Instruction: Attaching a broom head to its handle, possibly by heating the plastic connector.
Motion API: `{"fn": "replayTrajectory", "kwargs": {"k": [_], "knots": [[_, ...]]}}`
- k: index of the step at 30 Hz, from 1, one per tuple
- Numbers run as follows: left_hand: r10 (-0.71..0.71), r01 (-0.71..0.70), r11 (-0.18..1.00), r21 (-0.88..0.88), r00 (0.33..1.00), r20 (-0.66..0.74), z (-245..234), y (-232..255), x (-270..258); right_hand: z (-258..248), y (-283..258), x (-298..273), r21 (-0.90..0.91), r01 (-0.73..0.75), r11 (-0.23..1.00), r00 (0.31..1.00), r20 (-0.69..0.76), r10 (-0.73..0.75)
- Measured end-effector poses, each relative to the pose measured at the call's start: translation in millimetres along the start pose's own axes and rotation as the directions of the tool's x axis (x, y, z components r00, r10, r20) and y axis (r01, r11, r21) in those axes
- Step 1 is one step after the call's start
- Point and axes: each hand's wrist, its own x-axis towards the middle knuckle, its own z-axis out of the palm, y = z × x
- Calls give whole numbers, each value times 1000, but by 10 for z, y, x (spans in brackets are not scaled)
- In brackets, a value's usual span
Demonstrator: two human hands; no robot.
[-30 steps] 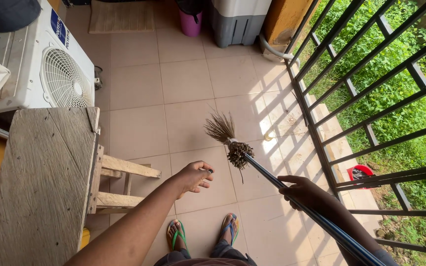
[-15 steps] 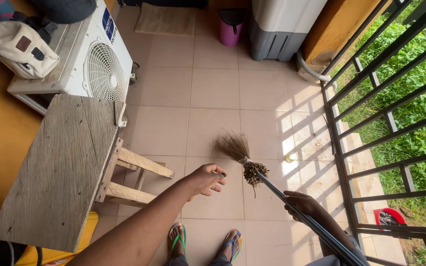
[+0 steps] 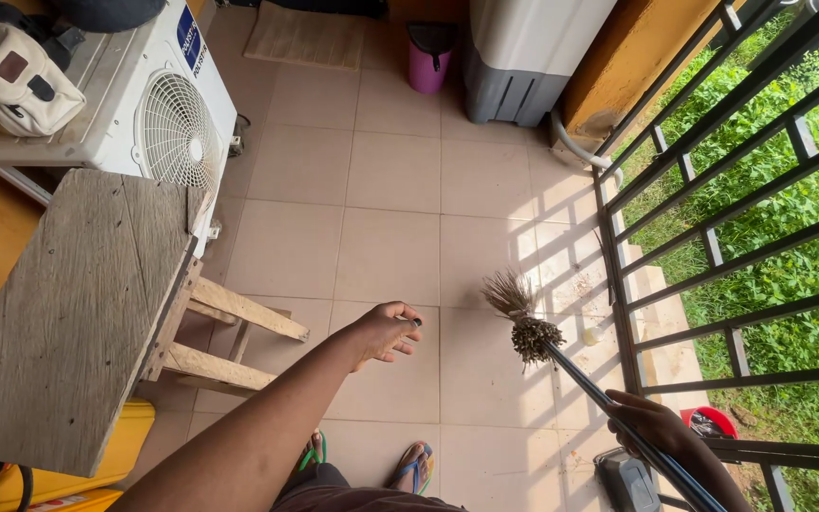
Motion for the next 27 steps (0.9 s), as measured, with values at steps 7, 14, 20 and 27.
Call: {"fn": "replayTrajectory", "kwargs": {"k": [7, 14, 20, 27], "knots": [[25, -25, 999, -35, 1000, -9, -3, -50, 198, 1171, -670, 5, -79, 159, 984, 964, 226, -138], [-38, 37, 999, -26, 999, -21, -406, -10, 387, 1823, -660, 980, 43, 90, 995, 962, 254, -98], [-6, 4, 998, 64, 1000, 30, -877, 243, 486, 1314, -412, 959, 155, 38, 987, 990, 130, -59], [-2, -12, 991, 134, 994, 106, -1175, 678, 591, 698, -266, 958, 329, -68, 942, 994, 101, 37]]}}
